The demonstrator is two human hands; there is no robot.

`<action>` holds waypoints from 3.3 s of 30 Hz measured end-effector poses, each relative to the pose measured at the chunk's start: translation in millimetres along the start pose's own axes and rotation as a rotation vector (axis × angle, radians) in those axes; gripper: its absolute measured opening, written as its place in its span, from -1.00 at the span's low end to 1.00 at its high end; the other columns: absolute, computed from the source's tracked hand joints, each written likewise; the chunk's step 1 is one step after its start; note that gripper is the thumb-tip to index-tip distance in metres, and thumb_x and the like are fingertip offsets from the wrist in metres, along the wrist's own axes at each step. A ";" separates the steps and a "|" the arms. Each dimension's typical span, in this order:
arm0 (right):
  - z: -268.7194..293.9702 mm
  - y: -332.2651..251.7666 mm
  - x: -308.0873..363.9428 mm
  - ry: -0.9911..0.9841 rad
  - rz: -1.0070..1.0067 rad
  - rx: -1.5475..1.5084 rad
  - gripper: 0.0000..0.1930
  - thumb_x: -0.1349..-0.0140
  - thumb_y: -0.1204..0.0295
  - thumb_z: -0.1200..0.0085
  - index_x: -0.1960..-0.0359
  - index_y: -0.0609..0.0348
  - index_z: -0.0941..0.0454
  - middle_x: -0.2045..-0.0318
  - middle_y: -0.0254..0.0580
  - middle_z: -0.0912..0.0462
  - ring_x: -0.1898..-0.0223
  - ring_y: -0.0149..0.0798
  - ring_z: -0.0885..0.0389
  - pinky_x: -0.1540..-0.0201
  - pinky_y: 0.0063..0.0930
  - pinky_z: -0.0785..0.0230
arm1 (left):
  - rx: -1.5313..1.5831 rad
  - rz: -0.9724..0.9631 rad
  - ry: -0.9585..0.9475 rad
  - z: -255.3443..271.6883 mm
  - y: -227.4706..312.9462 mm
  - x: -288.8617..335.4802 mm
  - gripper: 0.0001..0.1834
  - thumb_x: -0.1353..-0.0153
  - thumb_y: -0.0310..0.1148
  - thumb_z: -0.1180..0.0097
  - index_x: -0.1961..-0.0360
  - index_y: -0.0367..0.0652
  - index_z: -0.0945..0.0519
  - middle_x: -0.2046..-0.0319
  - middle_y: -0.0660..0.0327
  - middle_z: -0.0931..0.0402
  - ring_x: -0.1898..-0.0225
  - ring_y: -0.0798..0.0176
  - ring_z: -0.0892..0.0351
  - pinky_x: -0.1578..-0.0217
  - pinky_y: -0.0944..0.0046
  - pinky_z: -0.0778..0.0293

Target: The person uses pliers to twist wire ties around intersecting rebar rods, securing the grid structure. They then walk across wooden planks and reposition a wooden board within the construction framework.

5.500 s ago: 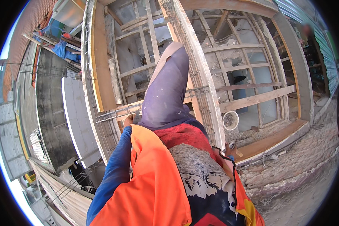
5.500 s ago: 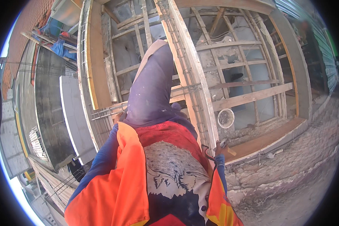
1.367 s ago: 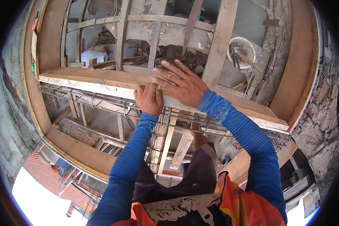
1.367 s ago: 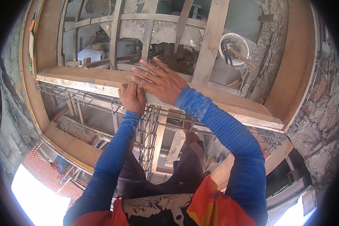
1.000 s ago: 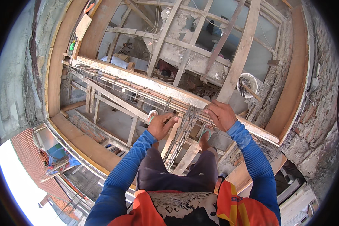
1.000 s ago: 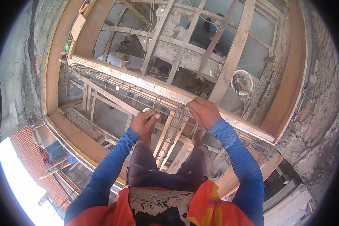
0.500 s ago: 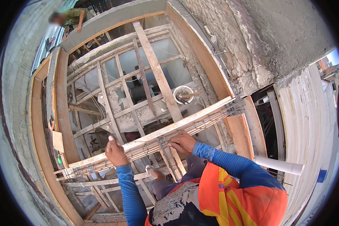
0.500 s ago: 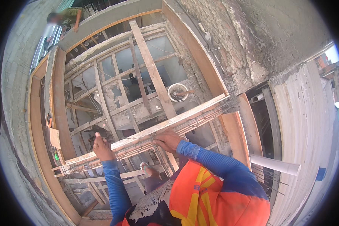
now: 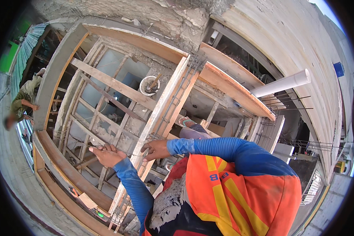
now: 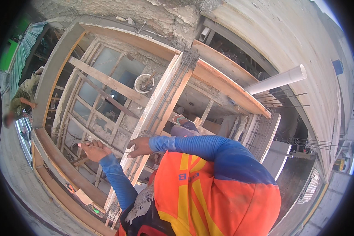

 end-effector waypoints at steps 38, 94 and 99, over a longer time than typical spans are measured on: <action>518.0 452.8 -34.9 1.101 -1.203 0.478 -0.51 -0.37 0.07 0.14 -0.21 0.05 -0.43 -0.23 -0.05 -0.50 -0.40 0.00 -0.20 -0.46 0.18 0.29 | -1.055 0.879 -0.027 337.9 -219.5 149.0 -0.58 -0.39 -0.07 -0.03 -0.07 -0.17 -0.51 0.23 0.13 -0.64 0.35 0.26 -0.65 0.40 0.32 -0.55; -97.6 204.8 -199.7 -0.732 -0.253 0.977 -0.14 -0.28 -0.09 -0.03 -0.34 0.47 -0.19 -0.21 0.39 -0.42 -0.28 0.11 -0.40 -0.29 -0.24 -0.23 | -0.500 0.730 0.810 386.1 -386.2 435.6 -0.50 -0.22 0.05 -0.09 -0.01 -0.06 -0.64 0.06 -0.08 -0.63 -0.01 -0.14 -0.61 -0.01 0.03 -0.51; -89.9 222.8 -230.3 -0.835 -0.162 1.107 -0.19 -0.29 -0.08 -0.01 -0.33 0.41 -0.23 -0.18 0.37 -0.46 -0.11 0.14 -0.55 -0.14 -0.15 -0.40 | -0.491 0.654 0.858 379.3 -389.1 410.7 -0.51 -0.21 0.06 -0.11 0.01 -0.05 -0.66 0.07 -0.06 -0.64 0.00 -0.12 -0.62 -0.01 0.06 -0.52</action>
Point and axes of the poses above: each hand's wrist, its own x-axis away from the middle knuckle, its own z-axis out of the back of the hand, y = z × x, the point moved 7 cm from there along -x, towards the middle knuckle
